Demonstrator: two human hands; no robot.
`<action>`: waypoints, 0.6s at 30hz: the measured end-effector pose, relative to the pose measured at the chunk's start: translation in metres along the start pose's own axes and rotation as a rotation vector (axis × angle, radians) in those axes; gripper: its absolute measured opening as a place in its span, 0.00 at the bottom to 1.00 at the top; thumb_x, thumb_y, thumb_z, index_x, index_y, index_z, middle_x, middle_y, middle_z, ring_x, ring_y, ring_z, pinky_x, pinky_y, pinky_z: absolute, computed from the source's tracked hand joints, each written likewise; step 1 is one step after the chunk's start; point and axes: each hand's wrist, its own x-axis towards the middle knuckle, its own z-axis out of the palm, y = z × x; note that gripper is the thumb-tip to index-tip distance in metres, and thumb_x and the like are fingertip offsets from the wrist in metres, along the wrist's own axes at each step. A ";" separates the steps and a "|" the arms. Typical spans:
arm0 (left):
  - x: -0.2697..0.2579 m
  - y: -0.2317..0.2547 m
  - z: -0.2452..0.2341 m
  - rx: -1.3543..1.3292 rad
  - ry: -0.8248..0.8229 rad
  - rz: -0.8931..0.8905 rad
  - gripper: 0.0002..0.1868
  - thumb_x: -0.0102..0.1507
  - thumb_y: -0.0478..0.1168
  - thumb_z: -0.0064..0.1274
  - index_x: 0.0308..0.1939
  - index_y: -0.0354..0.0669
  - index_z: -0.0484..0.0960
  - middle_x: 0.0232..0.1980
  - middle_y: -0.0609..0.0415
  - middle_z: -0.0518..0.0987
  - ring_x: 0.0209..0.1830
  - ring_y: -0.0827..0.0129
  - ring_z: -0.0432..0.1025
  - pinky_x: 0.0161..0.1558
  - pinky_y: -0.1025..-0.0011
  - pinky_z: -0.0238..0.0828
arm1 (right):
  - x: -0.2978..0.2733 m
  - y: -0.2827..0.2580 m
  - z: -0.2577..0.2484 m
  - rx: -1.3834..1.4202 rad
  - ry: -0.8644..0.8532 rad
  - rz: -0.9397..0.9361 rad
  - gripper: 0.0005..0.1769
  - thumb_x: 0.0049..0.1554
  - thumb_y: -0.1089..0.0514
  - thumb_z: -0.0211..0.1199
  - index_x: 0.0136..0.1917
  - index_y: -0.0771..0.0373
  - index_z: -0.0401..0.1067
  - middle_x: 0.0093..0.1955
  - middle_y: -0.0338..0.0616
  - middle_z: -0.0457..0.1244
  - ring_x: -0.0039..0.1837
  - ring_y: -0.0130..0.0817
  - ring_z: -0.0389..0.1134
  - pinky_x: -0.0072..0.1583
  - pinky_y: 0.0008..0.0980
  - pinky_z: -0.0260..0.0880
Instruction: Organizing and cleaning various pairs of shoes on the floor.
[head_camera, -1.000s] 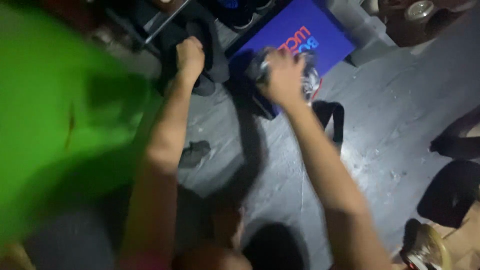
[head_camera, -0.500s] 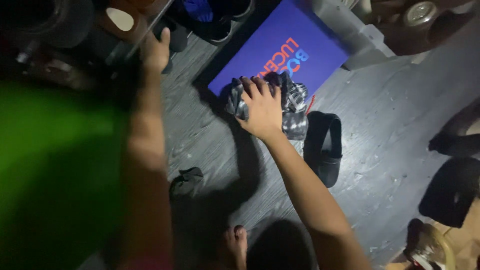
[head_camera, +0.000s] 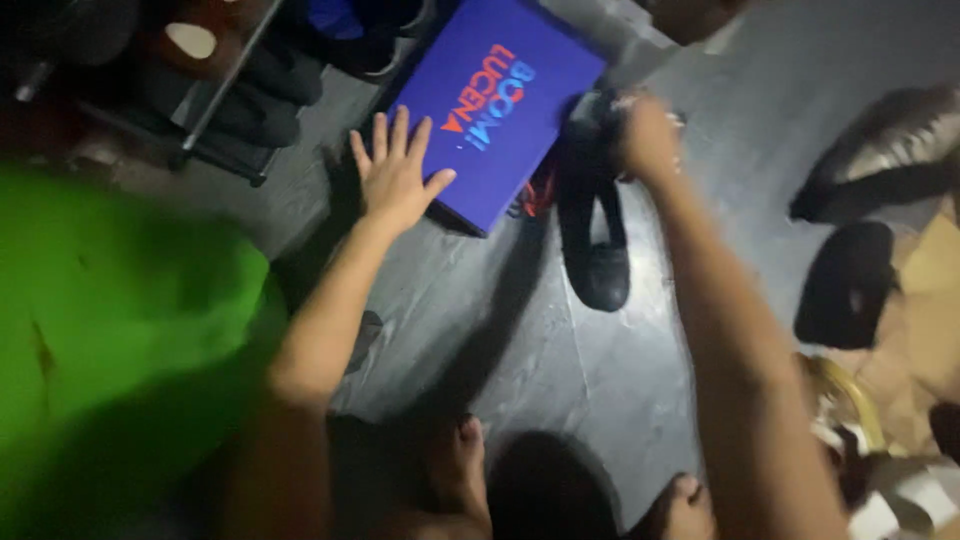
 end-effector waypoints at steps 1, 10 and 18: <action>0.004 0.008 0.000 -0.004 0.000 0.015 0.44 0.63 0.63 0.55 0.77 0.43 0.64 0.79 0.35 0.54 0.80 0.37 0.41 0.71 0.29 0.28 | 0.013 0.048 -0.023 0.005 0.010 0.010 0.28 0.54 0.64 0.57 0.69 0.65 0.68 0.68 0.68 0.65 0.66 0.67 0.71 0.63 0.63 0.73; 0.010 0.080 0.020 0.049 -0.312 0.221 0.47 0.60 0.64 0.56 0.80 0.59 0.58 0.83 0.44 0.45 0.81 0.36 0.33 0.70 0.24 0.26 | -0.101 0.301 -0.189 -0.135 0.439 -0.242 0.28 0.55 0.58 0.72 0.68 0.63 0.70 0.61 0.57 0.68 0.61 0.53 0.71 0.58 0.48 0.72; 0.016 0.150 0.029 0.032 -0.400 0.271 0.19 0.70 0.42 0.51 0.65 0.46 0.79 0.70 0.42 0.74 0.69 0.44 0.70 0.68 0.51 0.67 | -0.224 0.314 -0.125 -0.550 0.212 0.038 0.42 0.39 0.46 0.83 0.62 0.63 0.74 0.50 0.62 0.70 0.51 0.60 0.72 0.50 0.53 0.73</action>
